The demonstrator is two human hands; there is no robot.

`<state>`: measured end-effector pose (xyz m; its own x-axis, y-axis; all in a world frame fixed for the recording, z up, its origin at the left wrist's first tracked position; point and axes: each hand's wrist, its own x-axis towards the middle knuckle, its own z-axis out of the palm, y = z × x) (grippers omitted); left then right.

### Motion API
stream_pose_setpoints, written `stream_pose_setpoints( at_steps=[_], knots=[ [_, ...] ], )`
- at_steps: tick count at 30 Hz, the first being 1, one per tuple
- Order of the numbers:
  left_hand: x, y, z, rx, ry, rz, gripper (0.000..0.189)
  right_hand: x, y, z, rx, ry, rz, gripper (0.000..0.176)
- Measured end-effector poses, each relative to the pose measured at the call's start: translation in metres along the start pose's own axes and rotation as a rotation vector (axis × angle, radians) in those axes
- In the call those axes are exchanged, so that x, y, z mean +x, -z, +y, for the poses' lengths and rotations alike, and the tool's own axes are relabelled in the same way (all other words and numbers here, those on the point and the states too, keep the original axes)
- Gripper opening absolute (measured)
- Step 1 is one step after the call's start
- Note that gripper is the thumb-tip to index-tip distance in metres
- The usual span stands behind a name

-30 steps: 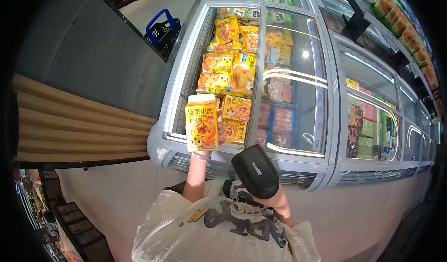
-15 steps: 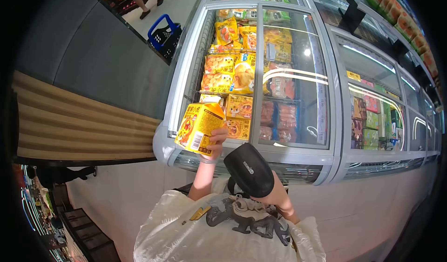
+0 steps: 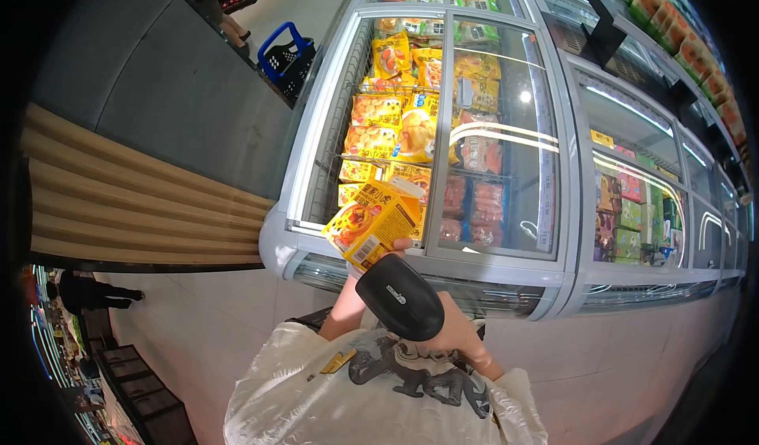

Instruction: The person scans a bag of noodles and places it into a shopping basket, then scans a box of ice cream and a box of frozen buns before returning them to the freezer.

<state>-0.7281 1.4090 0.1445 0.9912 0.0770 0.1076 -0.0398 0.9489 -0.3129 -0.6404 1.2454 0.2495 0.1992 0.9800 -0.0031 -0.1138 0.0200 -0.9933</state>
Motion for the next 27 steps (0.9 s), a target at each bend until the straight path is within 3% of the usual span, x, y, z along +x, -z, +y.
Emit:
stream_pose_setpoints(
  at_steps=[5,8,10,13,15,17,19,20,22,24,25,27],
  knots=[
    [0.002,0.003,0.003,0.038,-0.010,0.004,0.066,0.001,0.002,0.004,-0.090,0.031,0.013,0.039],
    [-0.005,-0.007,0.029,0.432,-0.116,0.033,0.059,0.001,0.006,0.008,-0.156,0.016,0.035,0.043],
    [-0.012,-0.017,0.053,0.633,-0.678,0.504,0.051,-0.007,0.012,0.018,-0.125,-0.033,0.081,0.046],
    [-0.022,-0.024,0.111,1.080,-0.724,0.708,0.048,-0.025,0.029,0.049,-0.044,-0.145,0.139,0.050],
    [-0.015,-0.042,0.143,1.374,-0.729,0.694,0.067,-0.028,0.041,0.066,0.009,-0.224,0.153,0.049],
    [-0.004,-0.054,0.164,1.603,-0.604,0.879,0.075,-0.026,0.050,0.079,0.086,-0.274,0.180,0.049],
    [0.009,-0.035,0.200,2.080,-0.577,0.827,0.087,-0.017,0.061,0.085,0.097,-0.282,0.181,0.049],
    [0.015,-0.028,0.209,2.514,-0.530,0.965,0.092,-0.010,0.065,0.084,0.083,-0.268,0.168,0.049],
    [0.039,-0.024,0.203,2.771,-0.285,1.073,0.089,0.007,0.068,0.069,0.037,-0.285,0.184,0.048],
    [0.054,-0.003,0.213,3.099,0.086,1.042,0.083,0.020,0.068,0.054,0.166,-0.350,0.250,0.047],
    [0.051,0.027,0.231,3.309,-0.008,0.888,0.078,0.021,0.070,0.058,0.161,-0.346,0.260,0.047],
    [0.055,0.057,0.257,3.459,0.341,0.823,0.075,0.023,0.075,0.069,0.149,-0.337,0.286,0.046]
  ],
)
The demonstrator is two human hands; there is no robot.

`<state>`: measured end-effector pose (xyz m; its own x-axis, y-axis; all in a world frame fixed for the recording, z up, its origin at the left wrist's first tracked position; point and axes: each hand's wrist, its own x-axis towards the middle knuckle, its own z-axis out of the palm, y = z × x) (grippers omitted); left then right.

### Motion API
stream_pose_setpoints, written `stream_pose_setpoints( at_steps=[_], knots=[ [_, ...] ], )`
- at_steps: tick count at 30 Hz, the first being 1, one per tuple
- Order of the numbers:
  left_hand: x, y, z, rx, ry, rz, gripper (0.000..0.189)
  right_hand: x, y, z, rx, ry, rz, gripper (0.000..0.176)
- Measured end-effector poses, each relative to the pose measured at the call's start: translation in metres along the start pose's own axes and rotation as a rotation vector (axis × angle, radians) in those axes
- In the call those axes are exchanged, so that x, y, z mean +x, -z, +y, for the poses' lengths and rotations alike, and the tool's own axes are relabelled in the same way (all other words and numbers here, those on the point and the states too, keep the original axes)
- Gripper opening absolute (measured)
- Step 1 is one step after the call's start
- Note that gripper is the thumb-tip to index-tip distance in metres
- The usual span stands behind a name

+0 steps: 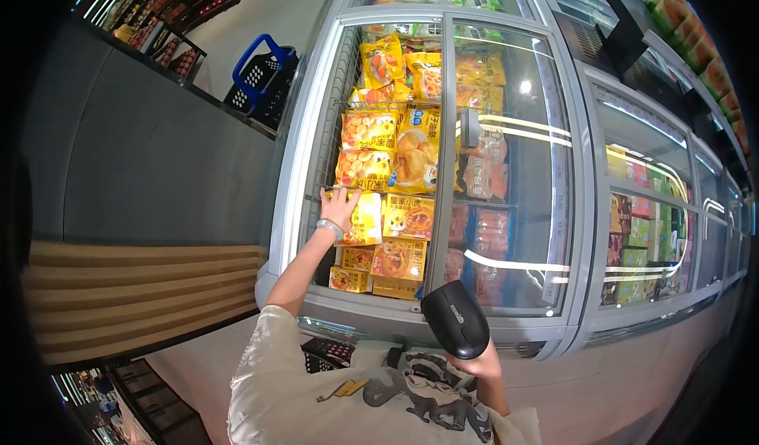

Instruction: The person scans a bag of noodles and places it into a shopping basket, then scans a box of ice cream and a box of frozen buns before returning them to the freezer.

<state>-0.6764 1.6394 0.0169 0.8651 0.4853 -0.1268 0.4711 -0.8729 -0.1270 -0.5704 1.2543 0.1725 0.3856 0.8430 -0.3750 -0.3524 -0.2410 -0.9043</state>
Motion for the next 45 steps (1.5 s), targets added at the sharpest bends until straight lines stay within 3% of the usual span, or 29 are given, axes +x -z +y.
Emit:
stream_pose_setpoints(
  at_steps=[1,4,6,7,12,16,17,21,22,25,28,31,35,38,40,41,45],
  knots=[
    [0.008,-0.008,-0.002,0.015,0.001,-0.093,0.075,0.006,0.001,-0.006,-0.070,0.069,-0.012,0.047],
    [0.027,-0.030,-0.001,0.042,0.011,-0.302,0.075,0.014,0.002,0.003,-0.149,0.005,0.122,0.023],
    [0.036,-0.069,-0.006,0.051,0.022,-0.351,0.076,0.021,0.001,-0.002,-0.093,-0.017,0.196,0.022],
    [0.037,-0.087,-0.007,0.112,0.016,-0.240,0.045,0.021,0.001,0.000,-0.063,-0.026,0.226,0.022],
    [0.049,-0.118,-0.007,0.093,0.128,-0.426,0.050,0.026,0.002,-0.019,0.064,-0.228,0.290,0.024],
    [0.045,-0.127,0.001,0.035,0.174,-0.342,0.062,0.029,0.007,0.005,-0.061,-0.092,0.264,0.024],
    [0.042,-0.105,0.008,-0.055,0.117,-0.163,0.061,0.028,0.008,0.008,-0.050,-0.108,0.258,0.025],
    [0.056,-0.101,0.046,-0.729,0.364,-0.372,0.054,0.032,0.002,-0.002,0.017,-0.233,0.216,0.025],
    [0.058,-0.102,0.056,-0.858,0.427,-0.460,0.053,0.031,0.002,0.002,-0.014,-0.187,0.201,0.025],
    [0.065,-0.095,0.077,-1.008,0.697,-0.792,0.069,0.026,0.004,0.011,-0.074,-0.076,0.187,0.024],
    [0.069,-0.111,0.102,-1.006,1.005,-0.736,0.086,0.021,0.004,0.006,-0.018,-0.082,0.242,0.025],
    [0.076,-0.123,0.109,-1.048,1.001,-0.776,0.099,0.020,0.008,0.000,-0.023,-0.105,0.277,0.027],
    [0.073,-0.191,0.107,-1.233,1.015,-0.574,0.100,0.028,0.009,-0.009,0.012,-0.124,0.314,0.028],
    [0.083,-0.150,0.092,-1.173,1.129,-0.687,0.100,0.034,0.016,-0.002,0.000,-0.104,0.248,0.031],
    [0.084,-0.138,0.093,-1.347,1.070,-0.599,0.099,0.037,0.020,0.008,0.036,-0.094,0.258,0.034],
    [0.083,-0.125,0.088,-1.404,0.995,-0.676,0.103,0.037,0.020,0.010,0.053,-0.095,0.254,0.036],
    [0.080,-0.200,0.091,-1.536,0.957,-0.674,0.108,0.043,0.015,0.003,0.119,-0.123,0.274,0.041]
  ],
)
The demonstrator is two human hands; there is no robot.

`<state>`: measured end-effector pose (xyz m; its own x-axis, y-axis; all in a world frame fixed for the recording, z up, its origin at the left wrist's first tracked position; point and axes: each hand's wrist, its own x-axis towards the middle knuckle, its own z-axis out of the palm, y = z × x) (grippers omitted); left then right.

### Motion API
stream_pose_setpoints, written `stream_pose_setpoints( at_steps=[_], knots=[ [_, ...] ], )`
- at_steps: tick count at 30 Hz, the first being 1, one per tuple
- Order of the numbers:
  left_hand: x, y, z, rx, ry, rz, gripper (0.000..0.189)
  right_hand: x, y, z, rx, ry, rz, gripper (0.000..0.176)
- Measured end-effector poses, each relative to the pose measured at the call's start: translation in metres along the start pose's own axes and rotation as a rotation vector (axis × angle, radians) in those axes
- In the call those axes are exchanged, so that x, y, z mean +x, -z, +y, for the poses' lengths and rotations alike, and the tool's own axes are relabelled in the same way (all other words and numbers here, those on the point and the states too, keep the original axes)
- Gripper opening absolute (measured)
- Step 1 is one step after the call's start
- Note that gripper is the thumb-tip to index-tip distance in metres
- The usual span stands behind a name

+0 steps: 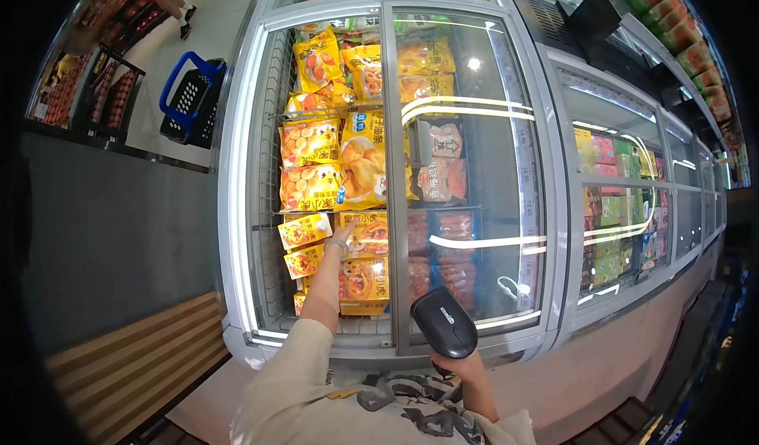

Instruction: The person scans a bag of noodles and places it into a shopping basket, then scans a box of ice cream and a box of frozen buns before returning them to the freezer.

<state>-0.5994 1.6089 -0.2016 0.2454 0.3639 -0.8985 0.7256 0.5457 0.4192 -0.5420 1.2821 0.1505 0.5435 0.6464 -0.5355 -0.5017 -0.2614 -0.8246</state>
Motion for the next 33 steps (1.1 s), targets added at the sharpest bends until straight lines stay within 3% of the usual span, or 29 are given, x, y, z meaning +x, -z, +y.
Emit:
stream_pose_setpoints(
  at_steps=[3,5,6,8,11,17,21,24,28,29,31,32,33],
  knots=[
    [-0.060,-0.016,0.020,0.060,-0.112,0.015,0.111,0.006,-0.011,-0.006,0.137,-0.093,-0.048,0.042],
    [-0.038,-0.028,0.002,0.243,-0.048,0.063,0.112,0.009,-0.007,0.005,0.128,-0.067,-0.162,0.029],
    [-0.079,-0.030,0.027,0.381,0.054,0.075,0.113,0.009,-0.008,0.006,0.053,-0.039,-0.163,0.031],
    [-0.068,-0.033,0.006,0.389,-0.122,0.158,0.112,0.006,-0.014,0.008,-0.058,0.059,-0.121,0.043],
    [-0.048,-0.036,-0.020,0.213,-0.345,0.114,0.113,0.000,-0.014,0.004,0.065,-0.042,-0.119,0.044],
    [-0.097,-0.020,0.008,0.296,-0.374,0.213,0.115,0.002,-0.014,-0.006,0.041,0.026,-0.034,0.043],
    [-0.119,-0.036,0.032,0.456,-0.244,0.347,0.112,-0.008,-0.012,-0.019,0.118,0.087,-0.121,0.030],
    [-0.161,-0.025,0.055,0.488,-0.216,0.434,0.109,-0.014,-0.010,-0.014,0.079,0.167,-0.120,0.040],
    [-0.178,0.031,0.042,0.193,-0.327,0.446,0.101,-0.023,-0.009,-0.009,0.100,0.165,-0.192,0.037],
    [-0.172,0.047,0.027,-0.117,-0.441,0.333,0.095,-0.025,-0.010,-0.004,0.120,0.152,-0.210,0.035],
    [-0.251,0.061,0.036,-0.676,-0.455,0.124,0.088,-0.028,-0.014,-0.003,0.140,0.147,-0.270,0.036],
    [-0.261,0.074,0.031,-0.796,-0.393,0.096,0.089,-0.030,-0.017,-0.005,0.136,0.146,-0.285,0.037],
    [-0.280,0.079,0.026,-0.821,-0.405,0.115,0.051,-0.032,-0.021,-0.009,0.129,0.144,-0.297,0.039]
  ],
)
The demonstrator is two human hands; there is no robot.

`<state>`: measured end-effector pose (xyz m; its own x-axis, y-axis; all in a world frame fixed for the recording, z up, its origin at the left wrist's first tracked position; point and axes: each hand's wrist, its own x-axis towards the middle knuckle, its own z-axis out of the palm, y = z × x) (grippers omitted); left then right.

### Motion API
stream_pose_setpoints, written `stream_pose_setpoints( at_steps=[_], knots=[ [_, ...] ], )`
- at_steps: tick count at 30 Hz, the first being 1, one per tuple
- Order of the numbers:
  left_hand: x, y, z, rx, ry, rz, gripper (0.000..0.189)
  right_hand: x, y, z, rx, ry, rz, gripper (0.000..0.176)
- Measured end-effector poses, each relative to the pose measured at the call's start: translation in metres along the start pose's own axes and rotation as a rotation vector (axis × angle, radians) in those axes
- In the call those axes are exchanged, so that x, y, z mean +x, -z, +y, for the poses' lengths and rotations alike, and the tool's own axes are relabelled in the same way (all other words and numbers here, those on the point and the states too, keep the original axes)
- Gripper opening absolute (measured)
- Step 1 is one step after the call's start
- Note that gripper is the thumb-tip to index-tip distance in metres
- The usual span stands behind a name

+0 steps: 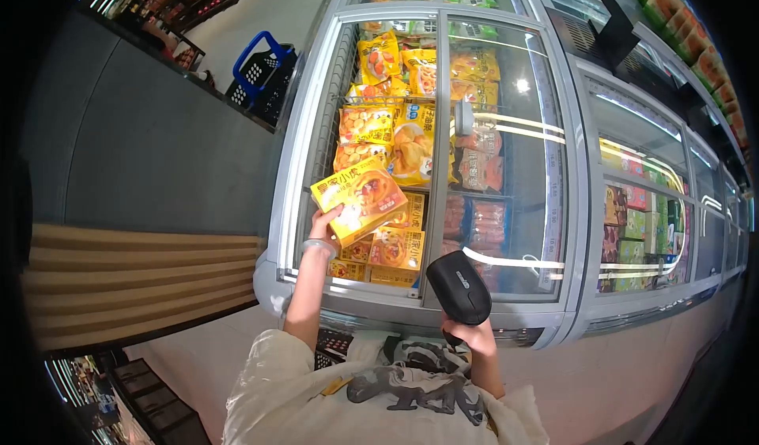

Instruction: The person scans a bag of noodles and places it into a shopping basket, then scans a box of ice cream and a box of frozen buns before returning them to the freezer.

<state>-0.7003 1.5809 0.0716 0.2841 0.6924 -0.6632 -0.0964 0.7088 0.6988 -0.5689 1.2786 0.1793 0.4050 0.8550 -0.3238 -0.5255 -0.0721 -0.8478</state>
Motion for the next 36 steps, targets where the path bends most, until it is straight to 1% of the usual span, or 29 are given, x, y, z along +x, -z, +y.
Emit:
stream_pose_setpoints(
  at_steps=[1,3,4,5,6,8,11,12,14,17,18,20,23,25,27,29,30,32,33,34,36],
  knots=[
    [-0.018,0.004,0.009,-0.120,0.027,-0.074,0.050,-0.003,-0.004,-0.002,-0.007,-0.009,-0.008,0.041],
    [-0.050,0.009,0.024,-0.365,0.083,-0.226,0.049,-0.009,-0.003,0.006,-0.139,0.016,-0.021,0.045],
    [-0.063,0.011,0.028,-0.405,0.061,-0.209,0.048,-0.015,-0.002,0.011,-0.207,0.026,-0.027,0.047],
    [-0.077,0.010,0.035,-0.414,0.077,-0.195,0.047,-0.019,-0.001,0.014,-0.192,0.034,-0.043,0.052],
    [-0.089,0.009,0.039,-0.423,0.094,-0.185,0.046,-0.026,-0.003,0.011,-0.130,0.024,-0.044,0.044],
    [-0.100,0.011,0.040,-0.448,0.040,-0.226,0.047,-0.035,-0.011,0.002,-0.004,0.026,-0.039,0.031],
    [-0.110,0.021,0.031,-0.499,0.027,-0.325,0.050,-0.049,-0.008,0.004,-0.021,0.047,-0.003,0.031],
    [-0.111,0.026,0.023,-0.517,0.021,-0.424,0.053,-0.052,-0.006,0.006,-0.059,0.064,0.029,0.031],
    [-0.118,0.024,0.014,-0.599,0.028,-0.453,0.054,-0.060,-0.004,0.012,-0.119,0.091,0.101,0.031],
    [-0.121,0.028,0.001,-0.640,-0.028,-0.548,0.052,-0.068,-0.008,-0.002,-0.028,0.100,0.043,0.031],
    [-0.129,0.027,0.004,-0.614,-0.067,-0.575,0.050,-0.069,-0.007,0.001,-0.037,0.108,0.057,0.031],
    [-0.138,0.023,0.009,-0.584,-0.180,-0.699,0.048,-0.072,-0.005,0.006,-0.067,0.114,0.081,0.031],
    [-0.126,0.032,0.001,-0.551,-0.237,-0.931,0.059,-0.072,-0.001,0.011,-0.067,0.142,0.032,0.033],
    [-0.133,0.024,-0.001,-0.718,-0.175,-1.012,0.059,-0.072,-0.001,0.011,-0.075,0.163,0.013,0.035],
    [-0.134,0.020,-0.001,-0.813,-0.123,-1.021,0.059,-0.072,-0.004,0.006,-0.080,0.173,0.013,0.036],
    [-0.134,0.018,-0.003,-0.838,-0.078,-0.953,0.059,-0.073,-0.004,0.006,-0.102,0.157,0.064,0.038],
    [-0.134,0.015,-0.002,-0.781,-0.064,-0.859,0.058,-0.074,-0.004,0.007,-0.115,0.145,0.088,0.039],
    [-0.137,0.003,0.005,-0.672,-0.029,-0.662,0.058,-0.074,-0.005,0.007,-0.049,0.177,0.038,0.040],
    [-0.142,-0.006,0.011,-0.635,0.015,-0.654,0.056,-0.074,-0.005,0.008,-0.015,0.189,0.014,0.041],
    [-0.145,-0.017,0.019,-0.598,0.058,-0.651,0.055,-0.075,-0.006,0.008,-0.067,0.195,0.021,0.041],
    [-0.142,-0.037,0.026,-0.589,0.046,-0.568,0.052,-0.077,-0.007,0.009,-0.172,0.216,0.032,0.041]
  ],
)
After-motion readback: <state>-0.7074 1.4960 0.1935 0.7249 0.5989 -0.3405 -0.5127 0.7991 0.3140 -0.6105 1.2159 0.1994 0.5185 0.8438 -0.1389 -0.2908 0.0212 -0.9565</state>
